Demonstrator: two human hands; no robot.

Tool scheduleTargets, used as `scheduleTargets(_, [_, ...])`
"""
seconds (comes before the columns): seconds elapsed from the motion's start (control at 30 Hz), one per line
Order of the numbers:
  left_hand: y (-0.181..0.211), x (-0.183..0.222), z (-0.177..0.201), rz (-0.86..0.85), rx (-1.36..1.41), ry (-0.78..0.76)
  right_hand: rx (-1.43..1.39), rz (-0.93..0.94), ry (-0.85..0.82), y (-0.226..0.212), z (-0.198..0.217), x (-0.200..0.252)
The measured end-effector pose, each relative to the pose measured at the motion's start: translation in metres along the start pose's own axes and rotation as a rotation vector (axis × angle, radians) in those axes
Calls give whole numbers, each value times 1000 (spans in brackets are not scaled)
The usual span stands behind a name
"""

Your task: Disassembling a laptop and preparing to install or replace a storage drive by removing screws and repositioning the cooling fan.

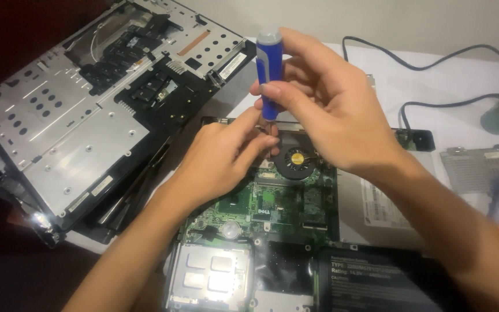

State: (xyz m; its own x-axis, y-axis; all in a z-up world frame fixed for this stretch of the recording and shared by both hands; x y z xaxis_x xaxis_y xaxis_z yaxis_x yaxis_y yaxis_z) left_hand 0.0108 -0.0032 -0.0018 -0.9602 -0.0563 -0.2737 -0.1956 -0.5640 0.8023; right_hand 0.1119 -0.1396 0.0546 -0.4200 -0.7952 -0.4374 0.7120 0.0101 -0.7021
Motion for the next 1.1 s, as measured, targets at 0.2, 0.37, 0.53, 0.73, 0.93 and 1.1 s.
scheduleTargets(0.2, [-7, 1, -2, -92, 72, 39, 115, -29, -47, -13, 6, -3])
scheduleTargets(0.37, [-2, 2, -3, -55, 108, 88, 201, -71, 35, -13, 1, 1])
scheduleTargets(0.53, [-7, 2, -4, -241, 81, 179, 361, -104, 124, -22, -1, 5])
scheduleTargets(0.73, [6, -4, 1, -199, 71, 18, 123, 39, -91, -38, 14, 2])
scheduleTargets(0.93, [5, -1, -1, -56, 249, 126, 515, 177, 104, -32, 2, 8])
scheduleTargets(1.1, [18, 3, 7, -369, 233, 169, 428, 47, -206, -52, 17, 5])
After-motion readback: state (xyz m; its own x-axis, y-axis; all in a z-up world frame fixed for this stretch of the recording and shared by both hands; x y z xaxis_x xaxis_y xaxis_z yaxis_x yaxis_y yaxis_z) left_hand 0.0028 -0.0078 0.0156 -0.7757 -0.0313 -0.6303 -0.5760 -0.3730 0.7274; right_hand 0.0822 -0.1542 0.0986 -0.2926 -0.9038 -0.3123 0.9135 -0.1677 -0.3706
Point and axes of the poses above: each hand's wrist, its own x-axis away from the middle knuckle, its own z-axis out of the back of the hand, y = z × x, the point moved 2 cm from there along -x, towards the middle knuckle, and after that the axes turned 15 degrees about x, right-handed, at the moved point
